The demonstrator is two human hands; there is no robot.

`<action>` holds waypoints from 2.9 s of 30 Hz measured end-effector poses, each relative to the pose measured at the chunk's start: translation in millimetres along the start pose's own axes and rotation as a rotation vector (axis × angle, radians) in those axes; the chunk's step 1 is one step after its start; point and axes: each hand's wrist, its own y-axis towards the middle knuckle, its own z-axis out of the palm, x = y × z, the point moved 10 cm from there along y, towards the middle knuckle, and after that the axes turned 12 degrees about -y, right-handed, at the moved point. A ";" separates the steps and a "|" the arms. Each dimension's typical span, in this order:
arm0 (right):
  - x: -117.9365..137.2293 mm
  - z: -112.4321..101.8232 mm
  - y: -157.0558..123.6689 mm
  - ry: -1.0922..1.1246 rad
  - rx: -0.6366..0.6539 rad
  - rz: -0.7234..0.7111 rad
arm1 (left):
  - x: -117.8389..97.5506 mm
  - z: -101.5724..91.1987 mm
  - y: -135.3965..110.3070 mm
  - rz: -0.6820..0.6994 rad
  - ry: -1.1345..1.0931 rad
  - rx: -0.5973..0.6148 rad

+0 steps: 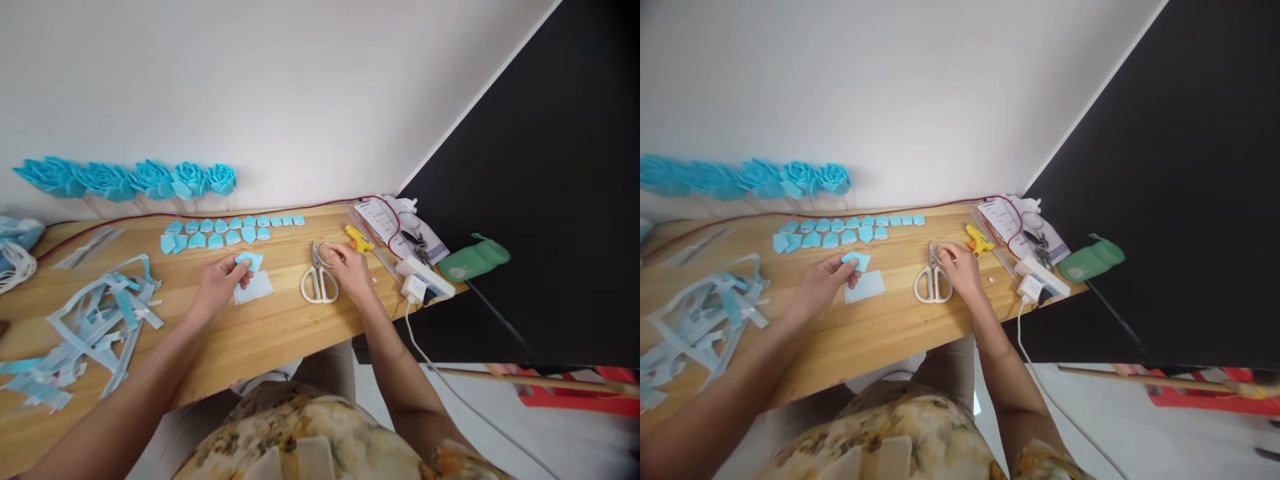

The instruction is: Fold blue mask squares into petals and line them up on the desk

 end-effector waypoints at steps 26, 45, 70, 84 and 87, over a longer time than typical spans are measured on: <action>-25.6 30.5 7.4 -0.325 0.010 0.057 | 5.1 0.8 -1.7 -0.061 0.037 -0.018; 157.0 21.8 -29.4 -0.173 -0.201 -0.764 | 11.3 9.7 -1.5 -0.082 -0.055 0.074; 160.1 52.6 -30.2 -0.315 -0.138 -0.831 | 8.2 11.0 -3.5 -0.072 -0.092 0.081; 164.0 60.6 -27.5 -0.285 0.111 -0.825 | 12.2 6.3 0.5 -0.062 -0.122 0.060; 159.9 54.7 -17.9 -0.216 0.138 -0.762 | 10.7 8.0 1.0 -0.061 -0.110 0.083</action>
